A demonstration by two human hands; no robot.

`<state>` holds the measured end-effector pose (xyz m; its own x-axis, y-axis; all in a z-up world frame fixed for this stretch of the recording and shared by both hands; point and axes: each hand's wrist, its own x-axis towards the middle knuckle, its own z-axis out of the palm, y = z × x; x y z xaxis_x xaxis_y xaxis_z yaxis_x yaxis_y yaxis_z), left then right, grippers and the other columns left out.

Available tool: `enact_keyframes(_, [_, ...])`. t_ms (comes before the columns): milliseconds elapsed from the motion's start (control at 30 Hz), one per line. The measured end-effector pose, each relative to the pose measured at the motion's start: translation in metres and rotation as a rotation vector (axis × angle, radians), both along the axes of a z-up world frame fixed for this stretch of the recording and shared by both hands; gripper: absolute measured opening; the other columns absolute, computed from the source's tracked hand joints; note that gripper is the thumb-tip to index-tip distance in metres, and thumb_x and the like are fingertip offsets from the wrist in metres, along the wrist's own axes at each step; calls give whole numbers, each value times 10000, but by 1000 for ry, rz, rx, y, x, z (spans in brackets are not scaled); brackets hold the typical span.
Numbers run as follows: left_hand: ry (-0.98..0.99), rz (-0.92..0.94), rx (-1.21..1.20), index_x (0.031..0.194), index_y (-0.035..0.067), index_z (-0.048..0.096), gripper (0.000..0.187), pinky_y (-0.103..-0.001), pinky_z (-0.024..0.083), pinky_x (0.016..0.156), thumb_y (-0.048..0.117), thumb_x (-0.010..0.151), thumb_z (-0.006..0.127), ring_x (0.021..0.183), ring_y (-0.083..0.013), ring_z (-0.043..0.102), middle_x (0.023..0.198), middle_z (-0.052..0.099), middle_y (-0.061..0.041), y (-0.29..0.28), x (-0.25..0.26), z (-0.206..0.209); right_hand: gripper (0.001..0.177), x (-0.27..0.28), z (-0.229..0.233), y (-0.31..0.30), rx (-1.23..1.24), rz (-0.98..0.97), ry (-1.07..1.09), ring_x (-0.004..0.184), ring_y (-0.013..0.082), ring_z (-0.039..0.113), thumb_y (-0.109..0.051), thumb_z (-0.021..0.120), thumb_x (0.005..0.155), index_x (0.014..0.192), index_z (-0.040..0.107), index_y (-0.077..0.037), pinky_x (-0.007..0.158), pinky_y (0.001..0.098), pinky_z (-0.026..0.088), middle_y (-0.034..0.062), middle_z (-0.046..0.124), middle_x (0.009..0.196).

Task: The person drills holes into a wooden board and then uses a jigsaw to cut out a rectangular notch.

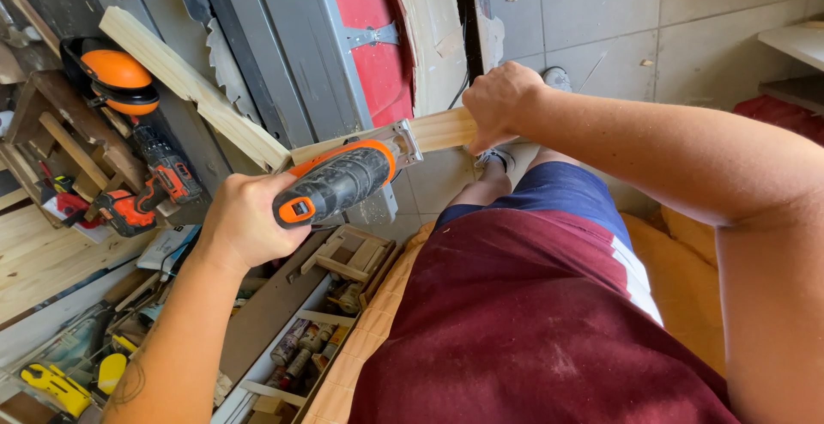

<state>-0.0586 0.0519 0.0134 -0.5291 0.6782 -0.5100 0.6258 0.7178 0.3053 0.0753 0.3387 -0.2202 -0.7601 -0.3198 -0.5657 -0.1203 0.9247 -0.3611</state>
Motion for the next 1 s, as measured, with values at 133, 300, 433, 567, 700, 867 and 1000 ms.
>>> enact_keyframes(133, [17, -16, -32, 699, 118, 682, 161, -360, 527, 523, 176, 658, 826, 484, -287, 617, 520, 619, -38, 2, 1, 1, 714, 2, 1, 0, -10, -1, -6, 952, 201, 769, -816, 610, 738, 1090, 744, -210, 957, 355, 610, -5, 756, 901])
enact_keyframes(300, [40, -30, -64, 711, 116, 689, 160, -365, 533, 531, 183, 660, 825, 496, -292, 628, 533, 629, -38, 8, 8, 4, 745, 1, 0, -1, -3, -11, -2, 932, 197, 765, -813, 612, 712, 1113, 749, -201, 942, 345, 616, -4, 762, 899])
enact_keyframes(433, [54, -58, -42, 712, 126, 693, 156, -366, 534, 537, 191, 652, 820, 489, -293, 631, 523, 617, -31, 10, 13, 7, 740, 2, 0, -2, -1, -21, -4, 936, 193, 766, -787, 618, 671, 1107, 759, -207, 926, 349, 616, -17, 770, 895])
enact_keyframes(567, [83, -59, -5, 702, 132, 664, 166, -351, 521, 523, 192, 648, 809, 488, -292, 618, 524, 598, -25, -4, 9, -2, 748, 4, -1, -3, 10, -15, 19, 950, 200, 767, -794, 627, 698, 1126, 759, -195, 936, 343, 614, -5, 778, 923])
enact_keyframes(700, [51, -35, 22, 712, 144, 672, 171, -336, 517, 527, 202, 646, 818, 491, -273, 624, 534, 609, -11, -29, -2, -17, 711, 1, 5, -5, -4, -17, -14, 922, 202, 770, -753, 616, 693, 1083, 782, -181, 889, 352, 626, 7, 782, 908])
enact_keyframes(867, [75, -56, 30, 673, 154, 625, 188, -329, 513, 544, 194, 618, 801, 499, -266, 604, 523, 580, 4, -33, -1, -17, 730, -2, 8, -5, 11, 1, -14, 937, 209, 777, -763, 615, 692, 1100, 778, -180, 879, 351, 629, 12, 784, 922])
enact_keyframes(1000, [53, -45, 51, 673, 149, 632, 170, -331, 512, 548, 178, 619, 791, 501, -261, 599, 528, 585, -2, -25, 0, -10, 729, -1, 7, -6, -1, -1, -19, 938, 208, 778, -767, 628, 706, 1095, 780, -169, 881, 339, 626, 14, 784, 928])
